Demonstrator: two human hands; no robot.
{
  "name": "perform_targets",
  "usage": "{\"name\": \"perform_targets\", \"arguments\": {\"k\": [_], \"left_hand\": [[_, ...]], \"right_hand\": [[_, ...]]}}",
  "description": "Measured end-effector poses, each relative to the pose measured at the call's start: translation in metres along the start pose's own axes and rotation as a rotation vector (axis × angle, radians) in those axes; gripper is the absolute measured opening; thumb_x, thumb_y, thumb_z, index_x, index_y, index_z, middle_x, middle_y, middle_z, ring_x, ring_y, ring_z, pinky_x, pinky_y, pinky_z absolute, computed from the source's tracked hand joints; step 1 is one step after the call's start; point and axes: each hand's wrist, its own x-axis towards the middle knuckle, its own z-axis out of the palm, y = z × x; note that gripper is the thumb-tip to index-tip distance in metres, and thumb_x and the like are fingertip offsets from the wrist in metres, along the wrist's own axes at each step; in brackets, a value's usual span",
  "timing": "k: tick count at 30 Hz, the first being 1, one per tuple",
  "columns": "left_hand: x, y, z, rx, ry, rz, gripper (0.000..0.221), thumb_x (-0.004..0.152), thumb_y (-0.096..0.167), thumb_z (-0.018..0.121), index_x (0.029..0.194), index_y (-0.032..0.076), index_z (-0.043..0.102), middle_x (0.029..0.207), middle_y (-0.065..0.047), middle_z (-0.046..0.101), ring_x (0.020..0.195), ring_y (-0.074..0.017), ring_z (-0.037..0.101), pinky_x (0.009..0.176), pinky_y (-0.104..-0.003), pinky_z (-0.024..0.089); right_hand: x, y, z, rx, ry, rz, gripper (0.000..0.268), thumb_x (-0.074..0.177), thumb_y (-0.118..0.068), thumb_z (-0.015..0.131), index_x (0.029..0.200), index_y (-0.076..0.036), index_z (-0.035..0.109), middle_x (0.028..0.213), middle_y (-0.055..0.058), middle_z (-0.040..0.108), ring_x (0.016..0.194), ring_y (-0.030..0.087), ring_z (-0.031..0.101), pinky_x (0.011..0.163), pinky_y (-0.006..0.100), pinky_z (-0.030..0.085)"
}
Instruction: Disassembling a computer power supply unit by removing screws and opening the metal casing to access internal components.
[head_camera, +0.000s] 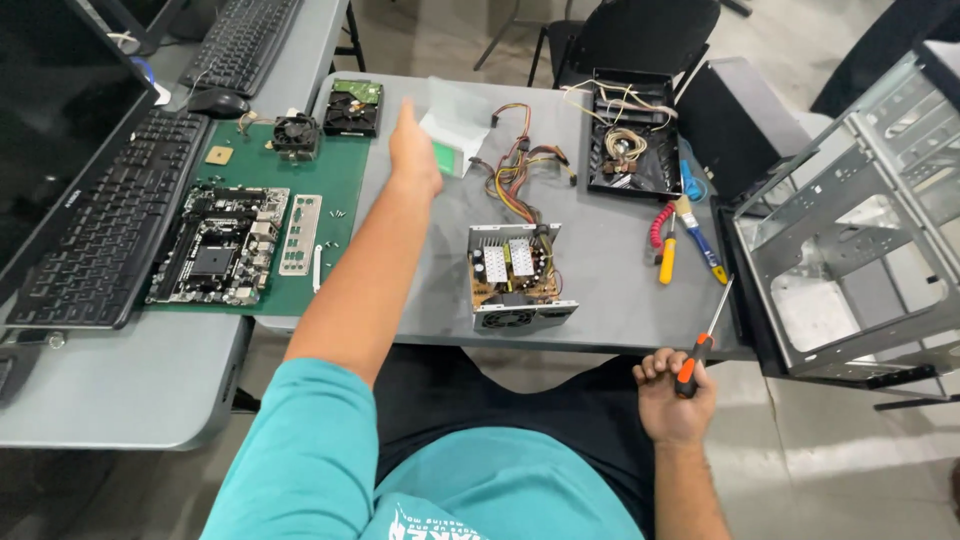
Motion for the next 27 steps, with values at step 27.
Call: {"name": "perform_targets", "arguments": {"k": [27], "left_hand": [[-0.096, -0.108, -0.143, 1.031, -0.757, 0.855, 0.036, 0.092, 0.021, 0.047, 0.128, 0.014, 0.045, 0.124, -0.008, 0.045, 0.119, -0.0313, 0.042, 0.1, -0.044, 0.034]], "right_hand": [[0.003, 0.046, 0.0, -0.868, -0.12, -0.189, 0.025, 0.098, -0.016, 0.038, 0.105, 0.001, 0.055, 0.056, 0.005, 0.041, 0.049, 0.015, 0.039, 0.053, 0.027, 0.041]]}}
